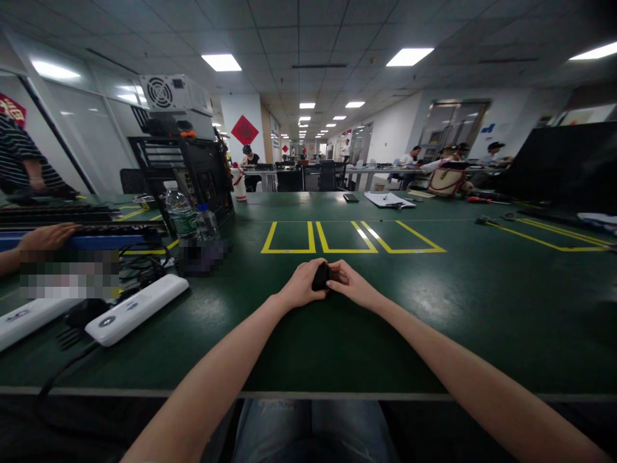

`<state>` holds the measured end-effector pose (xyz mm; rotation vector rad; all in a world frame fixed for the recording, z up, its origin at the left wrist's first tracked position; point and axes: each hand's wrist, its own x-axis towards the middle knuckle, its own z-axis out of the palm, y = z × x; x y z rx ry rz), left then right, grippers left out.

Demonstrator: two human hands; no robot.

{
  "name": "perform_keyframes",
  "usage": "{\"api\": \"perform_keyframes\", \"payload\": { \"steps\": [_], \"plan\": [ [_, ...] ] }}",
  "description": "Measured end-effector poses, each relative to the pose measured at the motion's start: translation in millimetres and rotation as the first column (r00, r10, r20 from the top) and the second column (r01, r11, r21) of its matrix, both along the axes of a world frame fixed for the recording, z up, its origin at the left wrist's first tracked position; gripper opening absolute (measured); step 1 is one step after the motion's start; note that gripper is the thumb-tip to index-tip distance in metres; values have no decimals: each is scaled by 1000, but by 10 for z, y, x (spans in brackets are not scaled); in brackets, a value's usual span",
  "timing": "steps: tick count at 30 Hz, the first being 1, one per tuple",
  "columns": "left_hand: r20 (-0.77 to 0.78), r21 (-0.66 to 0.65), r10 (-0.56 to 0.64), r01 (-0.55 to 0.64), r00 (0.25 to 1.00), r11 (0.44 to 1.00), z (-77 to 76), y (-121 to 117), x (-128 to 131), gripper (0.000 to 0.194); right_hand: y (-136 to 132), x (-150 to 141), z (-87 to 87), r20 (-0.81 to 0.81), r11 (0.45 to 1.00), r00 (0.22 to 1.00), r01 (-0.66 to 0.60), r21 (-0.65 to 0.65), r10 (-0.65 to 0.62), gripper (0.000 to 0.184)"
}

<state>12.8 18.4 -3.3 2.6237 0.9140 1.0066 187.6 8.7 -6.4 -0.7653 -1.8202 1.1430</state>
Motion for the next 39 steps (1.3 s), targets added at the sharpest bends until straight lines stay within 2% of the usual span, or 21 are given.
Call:
{"api": "perform_keyframes", "payload": {
  "steps": [5,11,17,23,29,35,39],
  "plan": [
    [4,-11,-1,1,1000,1000,3,-5,-2,60,-21,-2,27,1,999,999,34,21,-34,21],
    [0,-31,5,-5,1000,1000,6,-8,0,62,45,17,-16,24,996,996,85,-7,-85,35],
    [-7,-51,10,-10,1000,999,8,-7,-5,61,-18,22,46,22,999,1000,-4,-32,5,32],
    [9,-30,5,-5,1000,1000,-3,5,6,62,-53,7,81,-3,1000,1000,17,7,-17,24],
    [-2,-2,5,-5,1000,1000,1,4,13,61,7,11,23,24,997,997,73,-14,-72,35],
    [-7,-6,7,-7,1000,1000,-2,5,5,60,-25,22,57,-1,999,1000,-11,-53,11,34],
    [4,-19,5,-5,1000,1000,0,3,6,60,-55,8,93,-17,999,1000,12,-48,-12,28]
  ]
}}
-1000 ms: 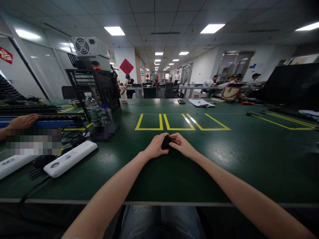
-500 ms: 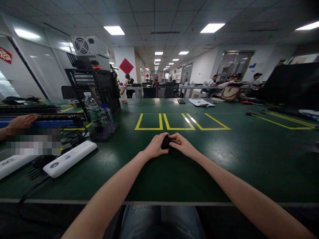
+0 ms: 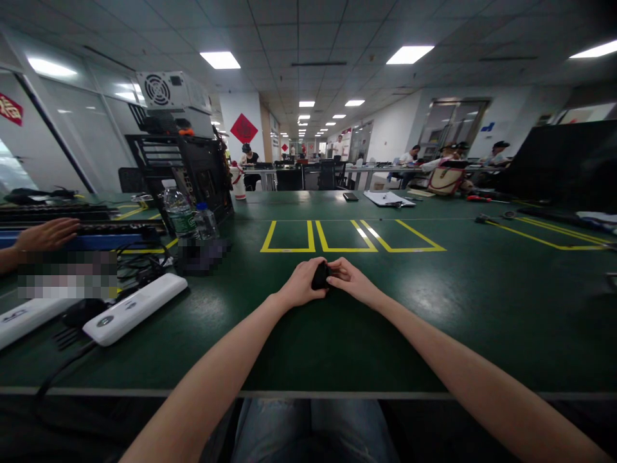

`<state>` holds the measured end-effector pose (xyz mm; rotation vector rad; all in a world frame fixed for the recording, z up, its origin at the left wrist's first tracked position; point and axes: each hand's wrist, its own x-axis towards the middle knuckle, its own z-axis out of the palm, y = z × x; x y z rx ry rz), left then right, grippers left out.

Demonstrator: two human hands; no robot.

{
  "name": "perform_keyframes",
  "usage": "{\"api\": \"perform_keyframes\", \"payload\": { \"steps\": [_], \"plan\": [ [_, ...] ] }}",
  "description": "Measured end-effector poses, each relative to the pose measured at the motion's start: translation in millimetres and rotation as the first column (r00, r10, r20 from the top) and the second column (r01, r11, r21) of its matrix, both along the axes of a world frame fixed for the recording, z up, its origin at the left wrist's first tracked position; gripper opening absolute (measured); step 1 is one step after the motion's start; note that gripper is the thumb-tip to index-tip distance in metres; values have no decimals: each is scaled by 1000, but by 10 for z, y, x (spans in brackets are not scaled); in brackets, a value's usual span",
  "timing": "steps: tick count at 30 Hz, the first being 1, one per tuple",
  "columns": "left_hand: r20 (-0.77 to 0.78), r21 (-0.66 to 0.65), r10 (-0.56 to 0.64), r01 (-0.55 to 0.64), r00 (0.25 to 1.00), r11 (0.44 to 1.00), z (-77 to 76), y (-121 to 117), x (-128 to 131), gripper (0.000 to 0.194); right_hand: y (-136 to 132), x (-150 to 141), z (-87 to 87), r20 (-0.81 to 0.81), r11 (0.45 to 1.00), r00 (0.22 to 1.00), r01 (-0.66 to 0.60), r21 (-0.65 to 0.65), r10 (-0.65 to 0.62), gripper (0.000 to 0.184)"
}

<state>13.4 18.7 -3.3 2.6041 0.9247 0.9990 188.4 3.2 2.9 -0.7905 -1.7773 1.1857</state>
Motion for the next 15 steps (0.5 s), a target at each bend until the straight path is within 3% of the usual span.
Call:
{"api": "perform_keyframes", "payload": {
  "steps": [8,15],
  "plan": [
    [0,-35,-2,2,1000,999,31,-31,-10,62,62,14,-71,27,998,998,58,6,-58,34],
    [6,-6,1,-1,1000,1000,2,-3,1,60,30,20,-28,-5,999,999,-39,12,39,34]
  ]
}}
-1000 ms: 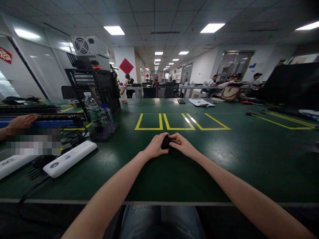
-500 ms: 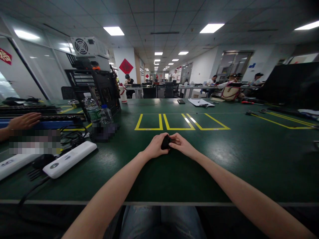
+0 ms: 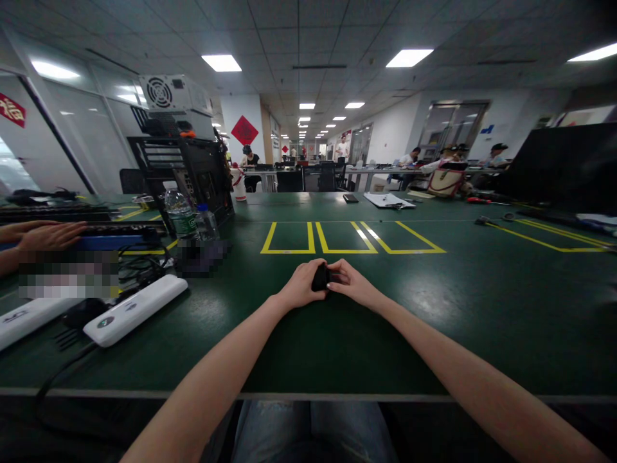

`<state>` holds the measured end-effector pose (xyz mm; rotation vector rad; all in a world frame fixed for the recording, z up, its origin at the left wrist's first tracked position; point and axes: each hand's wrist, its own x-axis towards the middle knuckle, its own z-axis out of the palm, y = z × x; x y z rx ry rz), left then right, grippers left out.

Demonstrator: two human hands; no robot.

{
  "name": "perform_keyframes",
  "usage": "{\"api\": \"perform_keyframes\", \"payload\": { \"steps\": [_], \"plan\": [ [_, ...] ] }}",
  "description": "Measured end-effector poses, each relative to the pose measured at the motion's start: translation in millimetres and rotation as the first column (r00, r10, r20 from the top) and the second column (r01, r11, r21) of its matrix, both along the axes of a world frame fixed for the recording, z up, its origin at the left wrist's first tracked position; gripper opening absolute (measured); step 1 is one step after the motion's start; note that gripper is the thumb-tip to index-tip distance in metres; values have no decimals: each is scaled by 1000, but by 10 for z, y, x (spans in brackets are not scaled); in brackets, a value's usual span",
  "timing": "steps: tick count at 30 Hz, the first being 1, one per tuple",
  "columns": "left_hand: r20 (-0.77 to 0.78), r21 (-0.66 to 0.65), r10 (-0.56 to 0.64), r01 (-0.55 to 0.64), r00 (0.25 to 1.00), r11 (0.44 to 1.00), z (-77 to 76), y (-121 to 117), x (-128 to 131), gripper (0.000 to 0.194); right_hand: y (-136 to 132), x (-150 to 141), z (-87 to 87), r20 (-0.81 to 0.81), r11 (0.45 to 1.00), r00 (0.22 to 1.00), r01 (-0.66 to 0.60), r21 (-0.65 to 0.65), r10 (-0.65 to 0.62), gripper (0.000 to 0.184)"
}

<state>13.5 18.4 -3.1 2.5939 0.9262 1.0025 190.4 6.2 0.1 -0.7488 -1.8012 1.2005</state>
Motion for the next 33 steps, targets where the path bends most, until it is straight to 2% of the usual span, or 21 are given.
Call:
{"api": "perform_keyframes", "payload": {
  "steps": [5,10,17,22,27,30,33],
  "plan": [
    [4,-12,12,-12,1000,1000,-2,-1,5,62,12,-26,-8,-8,998,999,43,36,-42,25],
    [-3,-17,5,-5,1000,1000,8,-6,1,62,41,-24,-37,30,995,995,94,21,-94,34],
    [-12,-12,6,-6,1000,1000,14,-11,-4,61,-33,-18,18,31,1000,999,21,0,-21,30],
    [-14,-9,9,-9,1000,1000,29,-22,-8,60,-19,-43,3,38,992,993,108,67,-110,20],
    [-12,-7,-9,9,1000,1000,39,-31,-2,61,2,-43,-15,77,989,987,138,57,-142,30],
    [-11,-2,-4,4,1000,1000,30,-24,-1,62,1,-38,-23,85,995,991,98,34,-100,31],
    [-3,6,1,-1,1000,1000,13,-11,-4,60,3,-37,-36,23,998,999,40,43,-41,30]
  ]
}}
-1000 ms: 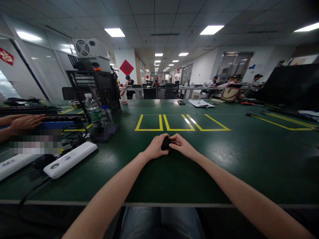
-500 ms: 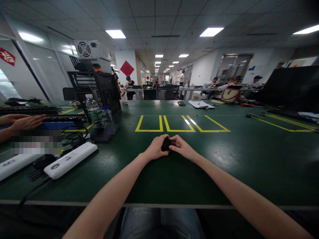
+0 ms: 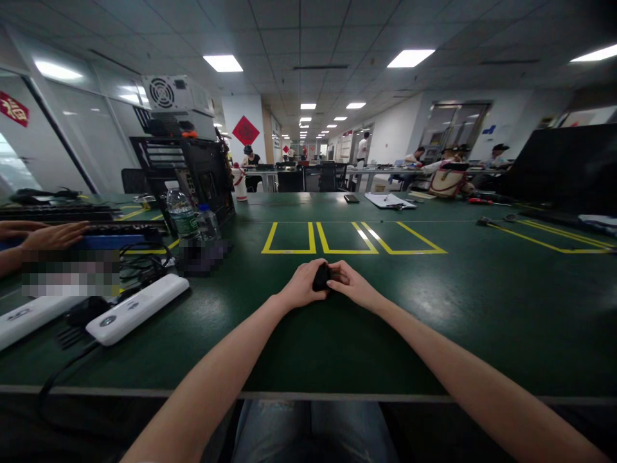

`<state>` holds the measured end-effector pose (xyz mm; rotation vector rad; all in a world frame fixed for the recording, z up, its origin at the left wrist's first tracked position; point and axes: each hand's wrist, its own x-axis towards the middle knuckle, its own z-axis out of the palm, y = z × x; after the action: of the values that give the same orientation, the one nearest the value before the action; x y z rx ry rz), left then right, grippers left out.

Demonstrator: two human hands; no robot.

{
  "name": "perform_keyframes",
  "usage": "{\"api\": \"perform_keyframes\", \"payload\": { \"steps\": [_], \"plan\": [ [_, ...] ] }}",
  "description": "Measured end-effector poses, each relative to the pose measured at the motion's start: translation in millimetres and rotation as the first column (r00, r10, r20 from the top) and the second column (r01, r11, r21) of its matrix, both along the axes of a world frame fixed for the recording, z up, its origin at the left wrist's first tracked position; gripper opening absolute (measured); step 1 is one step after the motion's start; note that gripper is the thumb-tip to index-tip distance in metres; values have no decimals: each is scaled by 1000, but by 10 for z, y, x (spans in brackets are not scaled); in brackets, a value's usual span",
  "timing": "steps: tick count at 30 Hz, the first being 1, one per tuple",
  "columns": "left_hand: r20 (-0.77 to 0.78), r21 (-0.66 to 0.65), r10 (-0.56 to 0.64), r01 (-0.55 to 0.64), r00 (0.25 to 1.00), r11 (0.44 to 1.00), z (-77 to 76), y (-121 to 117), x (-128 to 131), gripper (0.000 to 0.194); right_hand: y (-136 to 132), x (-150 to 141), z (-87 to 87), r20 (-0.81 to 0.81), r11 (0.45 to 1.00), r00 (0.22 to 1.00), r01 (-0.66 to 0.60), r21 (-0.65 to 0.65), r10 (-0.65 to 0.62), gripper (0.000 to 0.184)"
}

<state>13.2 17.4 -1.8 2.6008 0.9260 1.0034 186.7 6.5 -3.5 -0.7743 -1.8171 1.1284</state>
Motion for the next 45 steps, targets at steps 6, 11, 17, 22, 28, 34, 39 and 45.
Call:
{"api": "perform_keyframes", "payload": {
  "steps": [6,11,17,22,28,34,39,45],
  "plan": [
    [6,-2,3,-3,1000,1000,-20,18,-2,63,21,-5,-19,9,997,998,64,33,-64,21],
    [-6,-30,8,-8,1000,1000,-13,11,0,63,38,-4,-21,50,995,994,102,8,-102,29],
    [7,-33,-1,2,1000,999,8,-7,-2,61,-29,10,25,2,1000,1000,-15,-20,15,28],
    [-3,-33,3,-3,1000,999,9,-9,1,61,-15,7,11,-1,999,999,36,16,-36,23],
    [-1,-16,21,-21,1000,1000,-27,31,14,64,31,21,3,47,999,999,27,-23,-26,31],
    [-3,0,-4,4,1000,1000,-6,18,6,62,-34,29,22,-9,998,998,-59,-8,59,35],
    [-9,-12,9,-9,1000,1000,2,6,4,61,-68,10,58,-15,1000,1000,6,2,-6,22],
    [3,-20,6,-6,1000,1000,4,-2,14,61,-46,-33,50,17,995,995,97,23,-97,21]
  ]
}}
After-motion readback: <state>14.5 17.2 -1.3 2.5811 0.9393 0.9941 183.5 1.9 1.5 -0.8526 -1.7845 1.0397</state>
